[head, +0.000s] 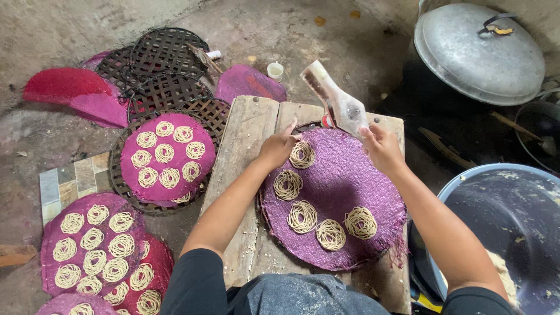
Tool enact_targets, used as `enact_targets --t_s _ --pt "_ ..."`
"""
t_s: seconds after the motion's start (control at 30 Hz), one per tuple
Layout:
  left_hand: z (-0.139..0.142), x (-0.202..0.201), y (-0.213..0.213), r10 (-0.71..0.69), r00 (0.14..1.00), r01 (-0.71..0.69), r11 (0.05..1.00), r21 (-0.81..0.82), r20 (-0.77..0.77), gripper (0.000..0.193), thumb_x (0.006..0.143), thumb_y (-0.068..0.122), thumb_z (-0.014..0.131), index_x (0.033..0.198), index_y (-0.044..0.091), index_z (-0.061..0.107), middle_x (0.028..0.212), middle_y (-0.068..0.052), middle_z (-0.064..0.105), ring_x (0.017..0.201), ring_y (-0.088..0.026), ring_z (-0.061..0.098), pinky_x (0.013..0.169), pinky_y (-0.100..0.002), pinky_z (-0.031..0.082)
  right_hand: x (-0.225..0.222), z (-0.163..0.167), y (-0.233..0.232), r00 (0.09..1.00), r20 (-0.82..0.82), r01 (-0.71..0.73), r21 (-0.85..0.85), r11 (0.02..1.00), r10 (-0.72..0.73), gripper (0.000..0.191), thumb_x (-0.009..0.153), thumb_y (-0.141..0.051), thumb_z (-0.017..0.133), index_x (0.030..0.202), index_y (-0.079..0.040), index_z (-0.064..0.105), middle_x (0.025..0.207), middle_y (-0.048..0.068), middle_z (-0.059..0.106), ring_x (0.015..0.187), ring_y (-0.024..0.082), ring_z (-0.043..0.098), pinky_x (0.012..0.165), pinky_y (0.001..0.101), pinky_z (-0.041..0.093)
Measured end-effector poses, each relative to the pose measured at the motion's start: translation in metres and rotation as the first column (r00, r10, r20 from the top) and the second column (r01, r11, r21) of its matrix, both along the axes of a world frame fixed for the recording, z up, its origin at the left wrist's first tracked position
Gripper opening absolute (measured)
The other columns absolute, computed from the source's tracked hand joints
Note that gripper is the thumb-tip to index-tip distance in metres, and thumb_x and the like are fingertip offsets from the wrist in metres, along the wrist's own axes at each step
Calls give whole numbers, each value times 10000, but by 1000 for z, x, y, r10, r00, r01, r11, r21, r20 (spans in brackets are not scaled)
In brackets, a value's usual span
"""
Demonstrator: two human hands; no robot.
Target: The person uses a manual noodle press to extrude dough into spiral shapes on a purple cloth-lined tray. They repeatedly load dough into the press, push the plunger, and arrange the resulting noodle spirals. Completed trays are stacked nearby.
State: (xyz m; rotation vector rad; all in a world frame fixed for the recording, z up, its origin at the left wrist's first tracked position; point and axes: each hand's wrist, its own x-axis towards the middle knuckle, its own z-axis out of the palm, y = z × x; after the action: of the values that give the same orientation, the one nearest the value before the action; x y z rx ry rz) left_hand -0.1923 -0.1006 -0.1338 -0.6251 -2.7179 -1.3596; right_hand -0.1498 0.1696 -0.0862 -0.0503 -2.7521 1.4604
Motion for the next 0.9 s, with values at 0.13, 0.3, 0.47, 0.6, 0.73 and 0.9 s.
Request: enact_targets --t_s 0.13,0.3,0.47,0.6,0.73,0.9 --pt "5 16 -10 43 996 -59 975 -213 -75 539 912 218 514 1442 285 587 1286 -80 721 993 -320 699 863 -454 568 24 -24 8 995 -96 -9 -273 962 -18 703 955 -657 487 1204 -27 675 662 5 597 536 89 514 465 271 397" --pt "2 15 -1 -118 943 15 950 -313 -312 474 849 214 625 1311 295 692 1378 -96 588 1200 -304 566 879 -457 548 71 -59 15 977 -209 -86 -572 816 -44 760 934 -751 516 1075 -6 576 757 39 563 614 118 531 522 278 411" --pt "-3 1 13 -239 868 19 891 -454 -434 333 794 239 696 1123 254 746 1369 -91 569 1225 -310 494 983 -478 459 118 -77 26 962 -218 -9 -628 778 -165 807 928 -815 477 1006 -14 536 747 48 520 608 142 504 513 295 372" --pt "-6 -4 1 -45 892 -183 873 -451 -449 364 820 209 696 1161 85 671 1345 -102 572 1261 -292 510 1003 -462 446 159 -90 47 927 -260 48 -632 773 -270 786 961 -812 442 969 -29 512 733 37 480 595 142 480 512 295 364" --pt "-24 17 -42 167 950 -267 871 -412 -263 264 916 155 612 1173 108 648 1343 -90 576 1293 -262 522 1088 -438 443 203 -112 68 891 -266 135 -618 775 -368 782 1016 -791 404 982 -17 507 714 40 461 542 147 443 475 292 372" --pt "-52 85 -97 309 916 -384 858 -340 -257 409 917 196 597 1316 108 579 1474 -133 501 1359 -336 435 1121 -528 337 237 -150 64 767 -276 147 -803 578 -579 850 1000 -808 423 1433 -77 444 893 19 517 707 140 494 602 276 424"
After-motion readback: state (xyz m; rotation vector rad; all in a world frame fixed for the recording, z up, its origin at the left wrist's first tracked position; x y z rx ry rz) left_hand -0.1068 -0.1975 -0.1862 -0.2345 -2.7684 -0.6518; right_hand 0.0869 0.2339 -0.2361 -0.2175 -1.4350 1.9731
